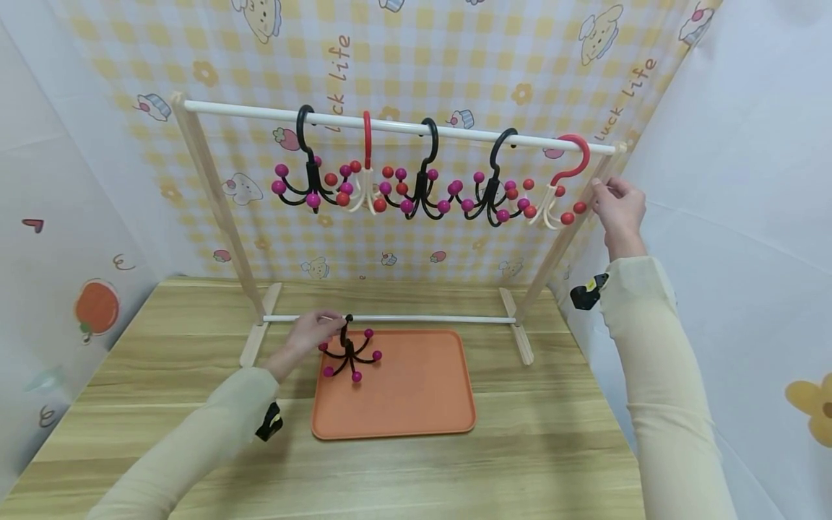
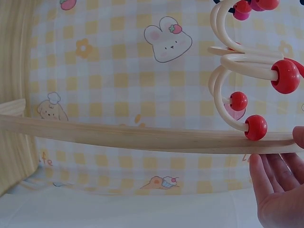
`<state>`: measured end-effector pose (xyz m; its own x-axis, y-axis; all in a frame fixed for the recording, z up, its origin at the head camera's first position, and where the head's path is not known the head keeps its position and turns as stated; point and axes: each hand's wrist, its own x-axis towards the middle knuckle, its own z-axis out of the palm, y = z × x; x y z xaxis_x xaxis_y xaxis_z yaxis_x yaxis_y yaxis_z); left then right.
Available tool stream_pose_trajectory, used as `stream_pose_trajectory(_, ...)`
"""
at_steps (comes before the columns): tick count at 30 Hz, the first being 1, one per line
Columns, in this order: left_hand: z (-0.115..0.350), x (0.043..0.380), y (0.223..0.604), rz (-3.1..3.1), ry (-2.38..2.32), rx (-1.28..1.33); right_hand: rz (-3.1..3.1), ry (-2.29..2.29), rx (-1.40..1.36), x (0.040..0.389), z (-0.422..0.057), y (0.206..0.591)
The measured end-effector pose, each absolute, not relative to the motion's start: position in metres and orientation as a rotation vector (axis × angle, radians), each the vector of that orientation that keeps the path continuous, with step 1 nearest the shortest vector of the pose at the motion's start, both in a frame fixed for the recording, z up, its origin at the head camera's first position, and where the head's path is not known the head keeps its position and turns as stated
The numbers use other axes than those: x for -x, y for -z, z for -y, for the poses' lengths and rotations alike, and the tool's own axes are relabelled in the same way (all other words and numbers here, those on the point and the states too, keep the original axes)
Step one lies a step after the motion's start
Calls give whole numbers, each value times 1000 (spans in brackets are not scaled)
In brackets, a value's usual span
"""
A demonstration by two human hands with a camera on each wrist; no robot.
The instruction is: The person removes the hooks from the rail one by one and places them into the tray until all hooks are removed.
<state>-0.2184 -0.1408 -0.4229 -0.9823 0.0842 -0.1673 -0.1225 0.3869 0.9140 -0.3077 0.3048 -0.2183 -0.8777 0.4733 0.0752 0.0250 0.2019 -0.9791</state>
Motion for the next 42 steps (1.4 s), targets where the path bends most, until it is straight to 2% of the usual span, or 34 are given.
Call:
stream_pose_trajectory(7,150,221,397,-2427,-1715,-37,2117,-1727,467,307,-305,219)
stream_pose_trajectory(21,163,227,315,-2578,-1771,-213,2115,-1727,461,307,-304,219)
stream_pose_trajectory(42,171,240,213,-2794,-2005,-178,2132,-1694,452,309,-306,221)
